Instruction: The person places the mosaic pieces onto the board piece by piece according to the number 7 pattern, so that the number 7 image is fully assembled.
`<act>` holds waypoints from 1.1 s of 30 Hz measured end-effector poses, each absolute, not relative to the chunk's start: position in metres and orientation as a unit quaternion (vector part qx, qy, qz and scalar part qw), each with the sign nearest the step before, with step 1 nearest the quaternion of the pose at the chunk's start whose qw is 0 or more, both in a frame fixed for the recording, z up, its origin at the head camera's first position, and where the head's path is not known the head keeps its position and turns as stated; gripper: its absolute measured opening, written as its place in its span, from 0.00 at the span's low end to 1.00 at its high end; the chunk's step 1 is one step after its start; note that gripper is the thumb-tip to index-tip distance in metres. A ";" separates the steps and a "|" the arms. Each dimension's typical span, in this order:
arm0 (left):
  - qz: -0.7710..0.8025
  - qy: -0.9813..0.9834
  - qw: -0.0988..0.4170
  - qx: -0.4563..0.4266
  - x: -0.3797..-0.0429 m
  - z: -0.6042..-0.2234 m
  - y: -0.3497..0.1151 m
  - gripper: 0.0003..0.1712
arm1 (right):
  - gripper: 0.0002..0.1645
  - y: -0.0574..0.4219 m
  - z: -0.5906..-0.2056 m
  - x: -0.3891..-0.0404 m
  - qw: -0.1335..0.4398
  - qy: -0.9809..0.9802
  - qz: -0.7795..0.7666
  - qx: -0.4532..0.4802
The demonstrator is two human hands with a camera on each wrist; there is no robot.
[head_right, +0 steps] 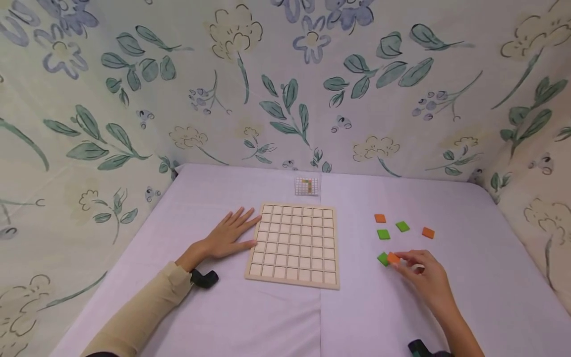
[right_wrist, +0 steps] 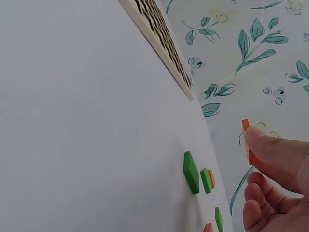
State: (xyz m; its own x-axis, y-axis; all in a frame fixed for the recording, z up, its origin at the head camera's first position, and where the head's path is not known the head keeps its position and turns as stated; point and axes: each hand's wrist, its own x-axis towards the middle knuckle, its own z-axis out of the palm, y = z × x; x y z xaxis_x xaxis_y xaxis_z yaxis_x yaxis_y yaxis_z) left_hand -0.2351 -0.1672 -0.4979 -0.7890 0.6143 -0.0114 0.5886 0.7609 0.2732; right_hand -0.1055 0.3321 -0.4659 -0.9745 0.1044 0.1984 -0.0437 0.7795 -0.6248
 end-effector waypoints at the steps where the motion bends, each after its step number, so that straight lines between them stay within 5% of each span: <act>1: 0.130 0.937 0.049 0.321 -0.235 -0.498 -0.167 0.46 | 0.18 0.330 -0.463 -0.108 0.114 -0.937 0.330 -0.010; 15: 0.130 0.936 0.053 0.322 -0.236 -0.498 -0.168 0.46 | 0.16 0.272 -0.450 -0.161 0.137 -0.912 0.378 0.077; 33: 0.134 0.936 0.052 0.321 -0.236 -0.497 -0.168 0.46 | 0.18 0.187 -0.437 -0.226 0.033 -0.879 0.457 0.133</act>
